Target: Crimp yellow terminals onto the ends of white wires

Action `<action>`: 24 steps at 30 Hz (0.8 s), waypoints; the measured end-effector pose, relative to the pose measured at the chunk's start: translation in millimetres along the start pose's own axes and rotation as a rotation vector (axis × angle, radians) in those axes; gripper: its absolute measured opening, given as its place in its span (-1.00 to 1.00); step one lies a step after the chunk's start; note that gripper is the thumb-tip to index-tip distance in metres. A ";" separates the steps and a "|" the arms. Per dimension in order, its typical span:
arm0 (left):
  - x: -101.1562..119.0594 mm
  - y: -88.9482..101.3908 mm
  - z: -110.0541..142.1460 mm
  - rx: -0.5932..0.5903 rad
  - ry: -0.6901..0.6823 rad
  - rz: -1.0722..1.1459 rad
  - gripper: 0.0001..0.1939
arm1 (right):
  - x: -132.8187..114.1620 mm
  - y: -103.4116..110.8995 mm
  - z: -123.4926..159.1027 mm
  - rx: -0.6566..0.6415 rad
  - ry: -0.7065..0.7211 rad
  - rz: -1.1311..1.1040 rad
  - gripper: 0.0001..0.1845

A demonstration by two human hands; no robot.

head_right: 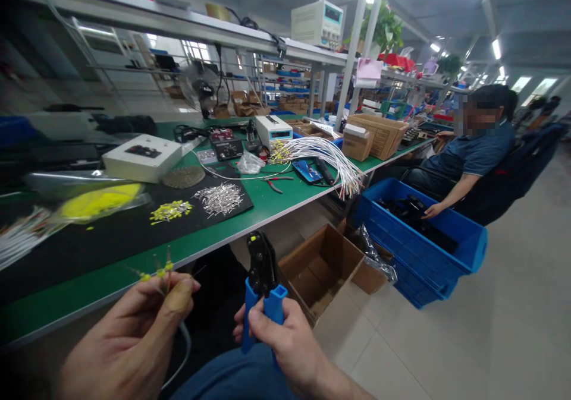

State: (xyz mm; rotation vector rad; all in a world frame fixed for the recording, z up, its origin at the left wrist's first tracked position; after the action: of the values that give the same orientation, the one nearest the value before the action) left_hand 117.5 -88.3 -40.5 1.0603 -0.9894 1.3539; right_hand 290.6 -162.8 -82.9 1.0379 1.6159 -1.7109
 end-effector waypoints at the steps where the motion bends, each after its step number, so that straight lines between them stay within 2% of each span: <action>1: 5.5 -4.2 2.0 -0.014 -0.019 0.000 -0.62 | 1.9 1.1 1.8 0.013 -0.008 0.000 -0.64; 8: 25.1 -25.4 15.1 -0.177 -0.129 0.039 -0.80 | 7.5 8.5 20.1 0.044 -0.048 0.221 -0.52; 13: 26.4 -27.1 18.4 -0.247 -0.118 0.103 -0.84 | 14.5 12.4 24.1 0.079 0.024 0.368 -0.59; 19: 19.8 -25.8 20.8 -0.289 -0.059 0.097 -0.79 | 17.5 12.5 28.2 0.163 0.040 0.596 -0.53; 24: 14.7 -21.7 19.4 -0.283 -0.070 0.098 -0.79 | 15.9 16.1 27.5 0.061 0.097 0.773 -0.53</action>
State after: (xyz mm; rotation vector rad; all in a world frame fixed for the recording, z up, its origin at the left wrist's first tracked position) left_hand 140.2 -102.2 -21.7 0.8586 -1.2580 1.2172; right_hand 291.0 -190.2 -105.8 1.5353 0.9991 -1.1914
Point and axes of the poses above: each hand's wrist, its own z-axis away from the middle knuckle, its own y-axis out of the back of the hand, x = y × z, the point moved 2 cm from there along -z, towards the middle knuckle, and after that the axes turned 15 degrees about y, right-handed, at the moved point
